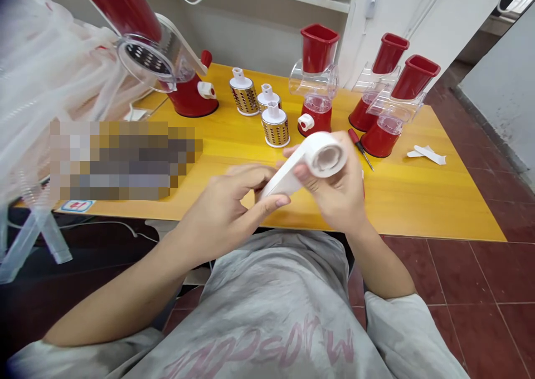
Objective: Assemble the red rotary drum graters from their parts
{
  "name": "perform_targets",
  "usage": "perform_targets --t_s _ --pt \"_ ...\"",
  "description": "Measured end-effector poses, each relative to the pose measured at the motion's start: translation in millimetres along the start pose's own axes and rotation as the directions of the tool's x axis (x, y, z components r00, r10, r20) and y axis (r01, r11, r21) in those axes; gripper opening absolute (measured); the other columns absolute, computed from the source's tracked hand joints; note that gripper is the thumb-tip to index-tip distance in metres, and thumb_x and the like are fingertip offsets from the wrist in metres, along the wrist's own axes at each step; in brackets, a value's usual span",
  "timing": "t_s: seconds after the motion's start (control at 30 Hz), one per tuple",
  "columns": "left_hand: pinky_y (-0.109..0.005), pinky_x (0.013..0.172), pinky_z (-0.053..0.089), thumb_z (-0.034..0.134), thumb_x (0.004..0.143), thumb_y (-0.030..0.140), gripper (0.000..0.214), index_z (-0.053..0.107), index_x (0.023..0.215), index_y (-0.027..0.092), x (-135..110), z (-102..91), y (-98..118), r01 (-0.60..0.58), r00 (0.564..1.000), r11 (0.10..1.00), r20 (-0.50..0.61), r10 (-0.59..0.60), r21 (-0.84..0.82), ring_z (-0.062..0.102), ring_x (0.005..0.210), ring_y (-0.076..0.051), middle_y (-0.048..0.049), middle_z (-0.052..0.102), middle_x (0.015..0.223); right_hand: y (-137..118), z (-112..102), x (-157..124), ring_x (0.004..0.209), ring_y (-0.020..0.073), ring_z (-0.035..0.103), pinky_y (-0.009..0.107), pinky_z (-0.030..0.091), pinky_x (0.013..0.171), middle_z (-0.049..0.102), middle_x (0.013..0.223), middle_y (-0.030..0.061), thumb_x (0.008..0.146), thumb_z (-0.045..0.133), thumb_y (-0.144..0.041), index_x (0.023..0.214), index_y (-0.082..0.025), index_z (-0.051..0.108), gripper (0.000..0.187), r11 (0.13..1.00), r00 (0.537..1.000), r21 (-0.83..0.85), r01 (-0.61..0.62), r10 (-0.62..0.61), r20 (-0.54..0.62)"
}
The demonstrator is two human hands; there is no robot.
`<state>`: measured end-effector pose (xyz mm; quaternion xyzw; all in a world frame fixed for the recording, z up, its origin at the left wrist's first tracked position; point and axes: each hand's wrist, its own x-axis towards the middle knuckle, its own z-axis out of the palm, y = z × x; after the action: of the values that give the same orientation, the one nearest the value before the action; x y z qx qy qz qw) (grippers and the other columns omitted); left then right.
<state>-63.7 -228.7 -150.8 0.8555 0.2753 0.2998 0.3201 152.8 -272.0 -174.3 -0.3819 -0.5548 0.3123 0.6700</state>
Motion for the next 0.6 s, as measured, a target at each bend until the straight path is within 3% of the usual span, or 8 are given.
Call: perform_targets --t_s 0.07,0.13,0.23,0.33,0.43,0.53,0.6 --pt "-0.052 0.129 0.049 0.068 0.118 0.048 0.036 0.068 0.092 0.022 1.9 0.0 -1.6 -0.030 0.999 0.999 -0.011 0.030 0.016 0.072 0.088 -0.023 0.0017 0.072 0.084 0.4 0.4 2.0 0.105 0.0290 0.092 0.051 0.078 0.101 0.091 0.116 0.0033 0.102 0.102 -0.063 0.123 -0.032 0.067 0.051 0.997 0.999 0.074 -0.036 0.036 -0.001" --pt "-0.052 0.134 0.044 0.064 0.119 0.044 0.033 0.070 0.095 0.023 3.1 3.9 -5.8 -0.065 0.997 0.998 -0.046 0.065 -0.001 0.074 0.092 -0.023 0.0012 0.077 0.089 3.1 3.8 2.6 0.109 0.0315 0.093 0.051 0.080 0.099 0.092 0.111 0.0037 0.097 0.107 -0.062 0.123 -0.032 0.070 0.054 0.989 0.993 0.104 -0.105 0.099 0.061" --pt "-0.047 0.123 0.047 0.063 0.119 0.043 0.027 0.072 0.102 0.023 3.2 11.6 -13.4 -0.107 0.985 0.994 -0.135 0.109 0.027 0.075 0.097 -0.025 -0.0023 0.083 0.097 9.9 11.4 -0.6 0.113 0.0326 0.093 0.051 0.081 0.101 0.094 0.109 0.0045 0.087 0.113 -0.062 0.122 -0.031 0.072 0.062 0.981 0.984 0.104 -0.162 0.153 0.088" --pt "-0.047 0.112 0.047 0.063 0.120 0.044 0.026 0.076 0.111 0.023 1.9 16.1 -16.3 -0.109 0.979 0.990 -0.162 0.122 0.091 0.072 0.092 -0.026 -0.0029 0.082 0.093 16.6 15.5 -6.5 0.116 0.0314 0.093 0.050 0.080 0.104 0.095 0.108 0.0043 0.088 0.111 -0.066 0.121 -0.030 0.073 0.061 0.985 0.989 0.094 -0.146 0.146 0.004" --pt "-0.048 0.113 0.045 0.062 0.120 0.043 0.028 0.074 0.105 0.022 1.0 17.0 -13.9 -0.094 0.982 0.990 -0.156 0.110 0.110 0.070 0.090 -0.025 -0.0022 0.079 0.090 18.8 13.4 -9.5 0.120 0.0308 0.093 0.050 0.080 0.108 0.095 0.111 0.0031 0.089 0.112 -0.058 0.121 -0.031 0.076 0.054 0.989 0.990 0.081 -0.123 0.128 -0.057" --pt "-0.049 0.113 0.045 0.065 0.118 0.044 0.030 0.069 0.097 0.022 2.4 16.0 -12.0 -0.070 0.988 0.997 -0.137 0.074 0.030 0.069 0.088 -0.024 -0.0008 0.077 0.088 15.1 9.8 -6.4 0.118 0.0301 0.093 0.049 0.080 0.109 0.095 0.113 0.0022 0.092 0.111 -0.051 0.120 -0.032 0.079 0.046 0.990 0.994 0.092 -0.108 0.111 -0.026" --pt "-0.045 0.101 0.047 0.071 0.115 0.051 0.037 0.068 0.092 0.022 4.7 15.1 -12.7 -0.044 0.991 0.996 -0.128 0.034 -0.077 0.065 0.084 -0.022 -0.0005 0.075 0.085 11.0 9.4 -2.9 0.118 0.0321 0.094 0.051 0.080 0.109 0.095 0.113 0.0037 0.093 0.109 -0.057 0.122 -0.032 0.080 0.048 0.989 0.993 0.099 -0.112 0.107 0.051"
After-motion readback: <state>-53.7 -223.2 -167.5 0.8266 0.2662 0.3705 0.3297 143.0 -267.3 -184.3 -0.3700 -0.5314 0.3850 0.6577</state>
